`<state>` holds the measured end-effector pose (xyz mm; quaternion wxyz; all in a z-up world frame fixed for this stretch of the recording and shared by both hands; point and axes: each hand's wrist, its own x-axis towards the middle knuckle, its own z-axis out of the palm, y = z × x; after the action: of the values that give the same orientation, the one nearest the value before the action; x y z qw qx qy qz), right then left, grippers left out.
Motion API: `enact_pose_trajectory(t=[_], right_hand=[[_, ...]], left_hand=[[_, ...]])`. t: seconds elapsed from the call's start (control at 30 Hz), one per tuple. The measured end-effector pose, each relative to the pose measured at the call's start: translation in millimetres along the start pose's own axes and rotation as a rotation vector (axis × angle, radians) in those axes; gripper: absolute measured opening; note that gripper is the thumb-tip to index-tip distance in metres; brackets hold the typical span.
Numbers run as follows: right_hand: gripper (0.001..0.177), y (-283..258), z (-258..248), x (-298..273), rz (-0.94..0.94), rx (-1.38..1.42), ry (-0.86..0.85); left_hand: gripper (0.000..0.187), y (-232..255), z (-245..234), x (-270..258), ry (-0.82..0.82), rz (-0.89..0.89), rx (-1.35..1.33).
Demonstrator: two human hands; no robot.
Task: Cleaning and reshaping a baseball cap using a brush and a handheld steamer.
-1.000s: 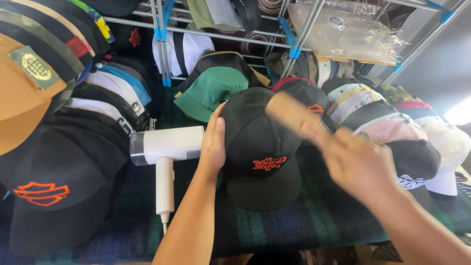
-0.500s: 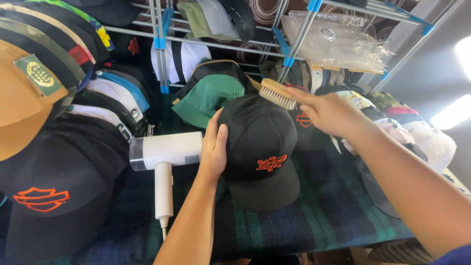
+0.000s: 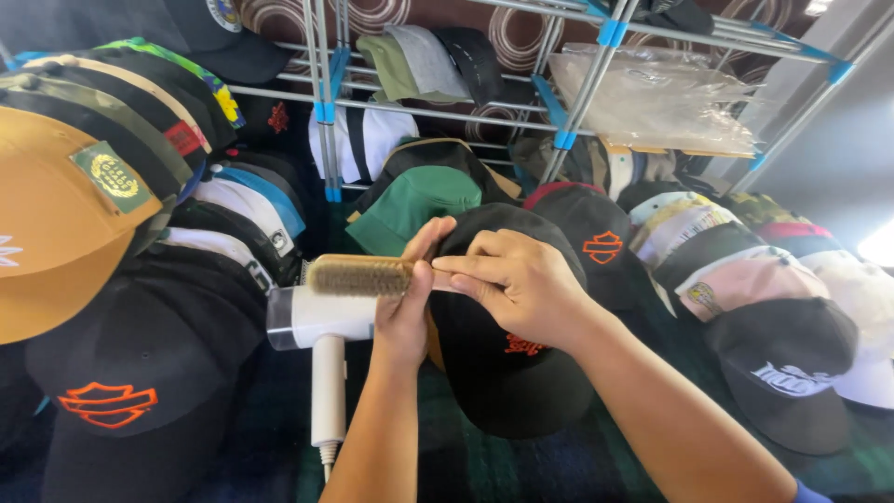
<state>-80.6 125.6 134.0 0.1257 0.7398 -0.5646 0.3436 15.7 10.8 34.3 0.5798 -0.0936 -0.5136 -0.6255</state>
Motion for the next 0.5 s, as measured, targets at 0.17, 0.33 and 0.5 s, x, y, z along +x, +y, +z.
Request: enact_pose_trajectory(t=[0.17, 0.33, 0.5], right_hand=[[0.037, 24, -13, -23, 0.021, -0.051, 0.146], [0.048, 94, -3, -83, 0.153, 0.099, 0.247], [0.087, 145, 35, -112, 0.188, 0.678, 0.262]], left_hand=[[0.05, -22, -31, -1, 0.359, -0.302, -0.293], [0.058, 13, -7, 12, 0.373, -0.558, 0.216], [0.053, -2, -37, 9, 0.012, -0.41, 0.512]])
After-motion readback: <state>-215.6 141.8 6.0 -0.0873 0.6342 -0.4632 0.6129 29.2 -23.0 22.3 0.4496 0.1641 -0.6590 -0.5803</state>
